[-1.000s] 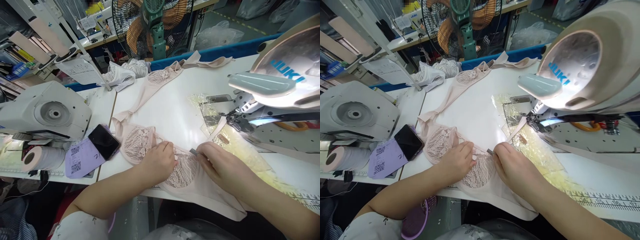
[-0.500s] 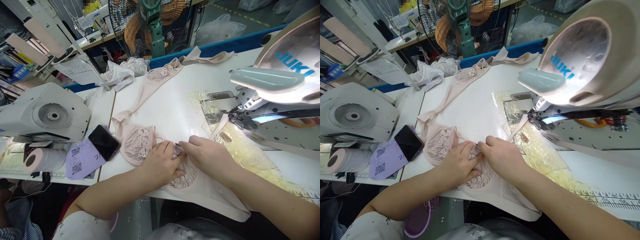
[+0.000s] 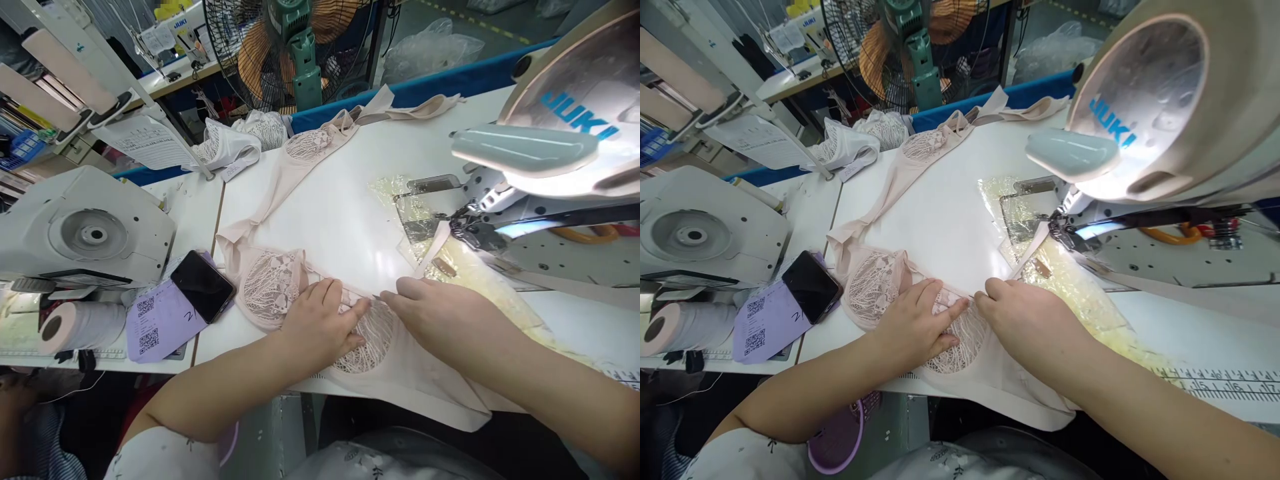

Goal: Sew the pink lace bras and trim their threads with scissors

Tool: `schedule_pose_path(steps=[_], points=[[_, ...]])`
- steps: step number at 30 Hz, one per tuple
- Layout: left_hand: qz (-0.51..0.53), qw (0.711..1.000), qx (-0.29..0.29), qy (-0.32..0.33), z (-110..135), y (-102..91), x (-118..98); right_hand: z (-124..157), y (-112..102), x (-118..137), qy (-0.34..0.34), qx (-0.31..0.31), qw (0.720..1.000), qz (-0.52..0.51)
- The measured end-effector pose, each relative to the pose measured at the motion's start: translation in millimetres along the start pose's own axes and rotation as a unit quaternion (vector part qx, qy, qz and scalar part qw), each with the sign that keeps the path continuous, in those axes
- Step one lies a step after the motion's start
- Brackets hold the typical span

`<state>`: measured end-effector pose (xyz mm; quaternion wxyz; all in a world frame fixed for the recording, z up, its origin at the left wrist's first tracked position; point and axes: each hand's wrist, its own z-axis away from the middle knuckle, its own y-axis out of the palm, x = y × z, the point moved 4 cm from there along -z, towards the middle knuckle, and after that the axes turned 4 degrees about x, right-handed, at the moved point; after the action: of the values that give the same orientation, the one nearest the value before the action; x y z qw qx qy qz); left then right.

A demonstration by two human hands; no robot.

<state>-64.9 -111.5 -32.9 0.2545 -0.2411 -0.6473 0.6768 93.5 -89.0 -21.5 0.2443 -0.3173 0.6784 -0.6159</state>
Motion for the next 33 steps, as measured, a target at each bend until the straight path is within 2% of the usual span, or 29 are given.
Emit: schedule_pose_path(steps=[6, 13, 17, 21, 27, 33], points=[[-0.001, 1.0, 0.004, 0.005, -0.6, -2.5, -0.4, 3.8, -5.1, -3.0, 0.018, -0.049, 0.998, 0.018], [-0.014, 1.0, 0.004, 0.005, -0.5, -1.5, -0.6, -7.1, 4.6, 1.4, 0.018, -0.013, 1.0, -0.007], [-0.015, 1.0, -0.005, 0.006, 0.2, -0.9, -0.5, 0.7, 1.7, -1.5, 0.003, -0.021, 1.0, 0.004], [-0.011, 1.0, 0.0, 0.002, 0.2, -0.9, -0.4, 11.4, -2.4, -7.1, 0.0, 0.006, 1.0, 0.007], [-0.01, 1.0, 0.007, 0.006, -0.6, -1.2, -0.5, 6.2, -9.4, -5.2, 0.01, -0.059, 0.998, 0.018], [-0.017, 1.0, 0.011, 0.004, -1.0, -0.8, 0.5, -0.5, 5.8, -4.6, 0.01, -0.013, 1.0, 0.001]])
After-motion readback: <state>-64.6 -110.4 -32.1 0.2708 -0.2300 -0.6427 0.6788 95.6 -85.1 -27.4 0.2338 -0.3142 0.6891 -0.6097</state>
